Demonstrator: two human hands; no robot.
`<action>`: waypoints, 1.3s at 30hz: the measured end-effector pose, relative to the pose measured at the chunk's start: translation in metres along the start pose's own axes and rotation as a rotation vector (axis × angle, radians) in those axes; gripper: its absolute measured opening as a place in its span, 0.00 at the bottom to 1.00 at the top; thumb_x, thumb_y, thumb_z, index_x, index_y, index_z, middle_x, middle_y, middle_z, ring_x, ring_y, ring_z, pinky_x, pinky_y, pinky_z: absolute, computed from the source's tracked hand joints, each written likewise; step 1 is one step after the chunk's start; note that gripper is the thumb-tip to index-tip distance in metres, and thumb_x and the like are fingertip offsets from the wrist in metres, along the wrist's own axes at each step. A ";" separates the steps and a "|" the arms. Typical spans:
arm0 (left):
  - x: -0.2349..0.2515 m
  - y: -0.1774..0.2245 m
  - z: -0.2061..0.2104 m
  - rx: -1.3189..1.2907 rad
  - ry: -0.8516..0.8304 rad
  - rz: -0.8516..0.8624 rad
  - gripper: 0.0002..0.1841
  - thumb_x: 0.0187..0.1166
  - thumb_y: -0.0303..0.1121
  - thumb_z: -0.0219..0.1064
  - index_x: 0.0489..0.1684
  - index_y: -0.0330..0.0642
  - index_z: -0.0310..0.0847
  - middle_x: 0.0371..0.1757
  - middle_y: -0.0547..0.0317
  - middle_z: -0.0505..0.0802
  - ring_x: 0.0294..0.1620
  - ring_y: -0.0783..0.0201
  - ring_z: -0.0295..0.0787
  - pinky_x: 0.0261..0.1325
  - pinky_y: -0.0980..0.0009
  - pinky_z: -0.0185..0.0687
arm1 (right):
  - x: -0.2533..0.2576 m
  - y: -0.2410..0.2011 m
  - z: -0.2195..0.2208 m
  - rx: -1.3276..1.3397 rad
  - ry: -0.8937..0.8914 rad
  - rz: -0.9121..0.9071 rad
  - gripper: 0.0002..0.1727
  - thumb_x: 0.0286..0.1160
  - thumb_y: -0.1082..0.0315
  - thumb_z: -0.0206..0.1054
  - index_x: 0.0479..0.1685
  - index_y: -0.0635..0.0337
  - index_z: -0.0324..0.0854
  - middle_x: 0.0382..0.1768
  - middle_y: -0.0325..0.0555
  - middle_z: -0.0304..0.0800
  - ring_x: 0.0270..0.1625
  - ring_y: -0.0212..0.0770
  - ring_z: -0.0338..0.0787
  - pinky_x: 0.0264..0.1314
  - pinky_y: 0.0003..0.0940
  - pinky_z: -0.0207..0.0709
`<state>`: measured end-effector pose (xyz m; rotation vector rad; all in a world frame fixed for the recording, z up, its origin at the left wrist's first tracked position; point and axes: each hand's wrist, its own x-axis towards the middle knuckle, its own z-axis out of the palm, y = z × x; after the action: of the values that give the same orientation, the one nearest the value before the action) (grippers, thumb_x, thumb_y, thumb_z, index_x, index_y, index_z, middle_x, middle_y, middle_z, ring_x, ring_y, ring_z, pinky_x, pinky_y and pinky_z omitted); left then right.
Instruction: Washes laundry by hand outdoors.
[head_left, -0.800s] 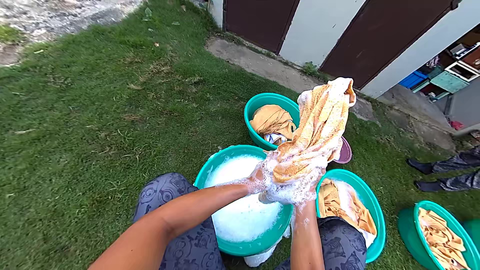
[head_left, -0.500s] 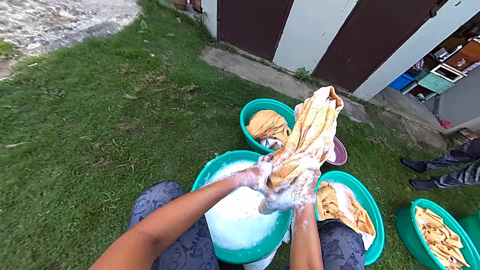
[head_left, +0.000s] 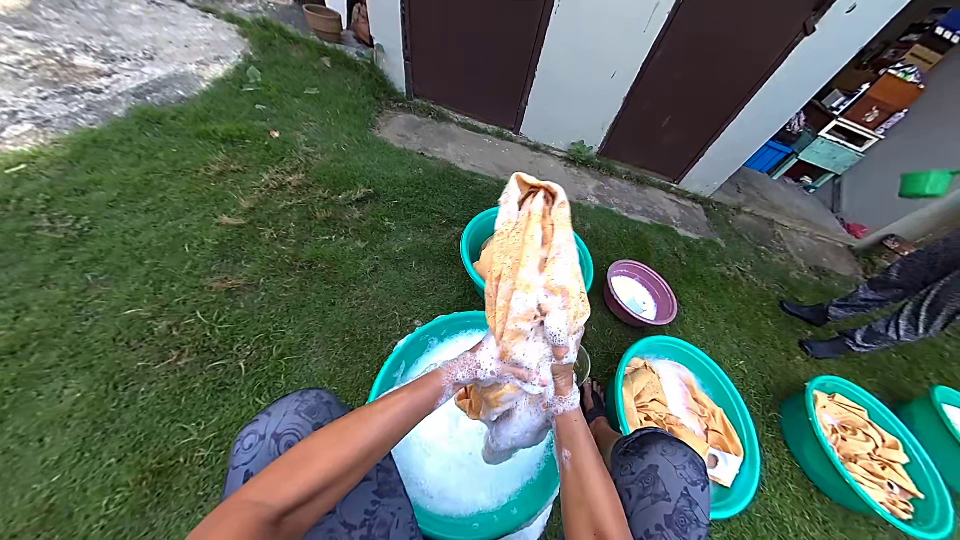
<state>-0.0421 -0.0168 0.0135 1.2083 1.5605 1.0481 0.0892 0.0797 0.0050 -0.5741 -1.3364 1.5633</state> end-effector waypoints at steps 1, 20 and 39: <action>-0.001 -0.002 0.002 -0.040 0.012 0.000 0.49 0.62 0.39 0.84 0.84 0.29 0.58 0.73 0.45 0.82 0.72 0.68 0.79 0.78 0.70 0.70 | 0.001 -0.005 0.002 -0.073 -0.015 -0.016 0.30 0.66 0.66 0.73 0.63 0.79 0.70 0.46 0.47 0.88 0.48 0.24 0.88 0.55 0.23 0.84; 0.002 -0.002 -0.020 -0.689 0.323 0.215 0.26 0.89 0.32 0.54 0.84 0.39 0.55 0.63 0.58 0.85 0.59 0.74 0.84 0.60 0.73 0.85 | 0.022 -0.036 0.003 -0.886 -0.535 0.001 0.66 0.41 0.63 0.88 0.91 0.69 0.52 0.86 0.68 0.63 0.89 0.57 0.64 0.93 0.47 0.55; -0.014 0.004 -0.016 -0.999 0.220 0.111 0.13 0.94 0.35 0.40 0.57 0.49 0.72 0.39 0.67 0.90 0.42 0.75 0.89 0.43 0.75 0.89 | -0.003 0.024 0.023 -0.709 -0.120 -0.289 0.25 0.62 0.69 0.75 0.56 0.82 0.85 0.49 0.66 0.94 0.56 0.50 0.93 0.69 0.40 0.80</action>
<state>-0.0540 -0.0313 0.0236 0.4850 0.8743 1.7736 0.0627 0.0677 -0.0110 -0.6755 -1.9789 0.8761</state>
